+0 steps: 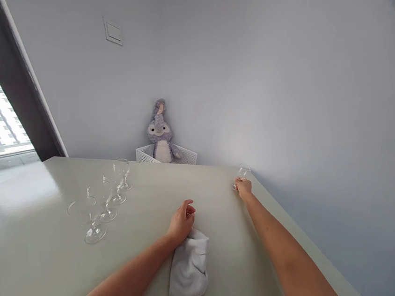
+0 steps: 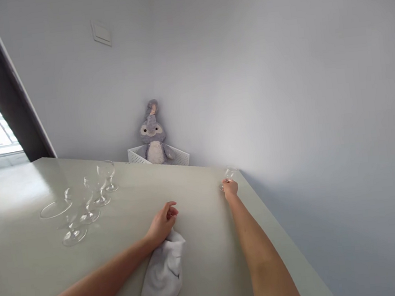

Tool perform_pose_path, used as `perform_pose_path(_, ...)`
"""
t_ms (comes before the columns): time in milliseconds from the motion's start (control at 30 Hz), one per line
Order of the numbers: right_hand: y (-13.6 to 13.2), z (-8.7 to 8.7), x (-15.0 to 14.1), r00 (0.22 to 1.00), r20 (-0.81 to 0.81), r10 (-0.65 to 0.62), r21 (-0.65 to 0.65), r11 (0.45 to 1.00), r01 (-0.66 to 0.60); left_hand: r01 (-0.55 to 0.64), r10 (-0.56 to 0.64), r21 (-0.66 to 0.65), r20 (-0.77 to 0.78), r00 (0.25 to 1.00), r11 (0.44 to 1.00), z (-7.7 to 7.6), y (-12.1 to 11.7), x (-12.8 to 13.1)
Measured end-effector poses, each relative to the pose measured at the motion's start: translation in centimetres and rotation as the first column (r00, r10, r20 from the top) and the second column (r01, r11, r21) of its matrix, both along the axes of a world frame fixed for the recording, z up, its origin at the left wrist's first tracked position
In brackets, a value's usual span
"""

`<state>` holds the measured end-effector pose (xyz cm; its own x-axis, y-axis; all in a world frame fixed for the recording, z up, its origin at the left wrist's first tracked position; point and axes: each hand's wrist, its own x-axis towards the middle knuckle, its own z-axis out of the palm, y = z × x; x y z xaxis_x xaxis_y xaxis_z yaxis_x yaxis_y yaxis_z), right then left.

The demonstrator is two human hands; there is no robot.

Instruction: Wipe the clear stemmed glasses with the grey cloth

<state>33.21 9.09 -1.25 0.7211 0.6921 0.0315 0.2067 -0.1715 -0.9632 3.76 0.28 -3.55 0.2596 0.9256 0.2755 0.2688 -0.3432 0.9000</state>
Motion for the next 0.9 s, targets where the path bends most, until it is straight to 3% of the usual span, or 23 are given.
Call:
perform_pose_path(100, -1.1, 0.3, 0.2, 0.999, -0.05, 0.001, -0.078, 0.997, -0.005, -0.006, 0.006, -0.036, 0.001, 1.0, 0.999, 0.1, 0.1, 0.0)
perform_pose_path(233, -4.1, 1.2, -1.2, 0.999, -0.053, 0.014, -0.083, 0.996, -0.019, -0.035, 0.041, -0.079, 0.076, 0.996, 0.996, 0.0, 0.3, 0.0)
perform_pose_path(333, -7.5, 2.0, -4.4, 0.986, -0.03, 0.164, -0.026, 0.986, -0.165, -0.067, 0.093, -0.144, 0.182, 0.979, 0.987, 0.0, 0.6, 0.0)
perform_pose_path(400, -10.3, 2.7, -7.4, 0.948, -0.008, 0.317, 0.001, 0.948, -0.317, -0.094, 0.15, -0.203, 0.282, 0.947, 0.975, 0.1, 0.8, 0.0)
perform_pose_path(433, -11.7, 3.0, -9.0, 0.907, 0.011, 0.421, 0.005, 0.907, -0.421, -0.11, 0.182, -0.228, 0.326, 0.928, 0.967, 0.1, 0.9, 0.0)
perform_pose_path(500, -14.4, 3.5, -11.8, 0.642, 0.146, 0.753, -0.071, 0.655, -0.752, -0.163, 0.256, -0.259, 0.38, 0.889, 0.952, 0.2, 1.1, -0.2)
perform_pose_path(533, -15.5, 3.7, -12.9, 0.54, 0.206, 0.816, -0.133, 0.57, -0.811, -0.206, 0.3, -0.264, 0.389, 0.871, 0.942, 0.3, 1.3, -0.5)
perform_pose_path(567, -16.4, 3.8, -13.8, 0.464, 0.266, 0.845, -0.187, 0.518, -0.835, -0.259, 0.351, -0.267, 0.391, 0.851, 0.928, 0.4, 1.5, -0.8)
perform_pose_path(633, -17.5, 3.7, -15.0, 0.374, 0.311, 0.874, -0.274, 0.459, -0.845, -0.376, 0.466, -0.284, 0.403, 0.788, 0.882, 0.8, 2.2, -1.7)
perform_pose_path(700, -17.8, 3.2, -15.4, 0.334, 0.289, 0.897, -0.312, 0.418, -0.853, -0.478, 0.567, -0.304, 0.418, 0.71, 0.824, 1.5, 3.1, -3.0)
perform_pose_path(800, -17.7, 2.2, -15.2, 0.316, 0.206, 0.926, -0.304, 0.368, -0.879, -0.573, 0.66, -0.334, 0.461, 0.594, 0.749, 2.8, 4.8, -5.1)
perform_pose_path(900, -17.5, 1.7, -14.8, 0.321, 0.15, 0.935, -0.275, 0.351, -0.895, -0.566, 0.694, -0.414, 0.533, 0.485, 0.713, 3.7, 6.9, -6.7)
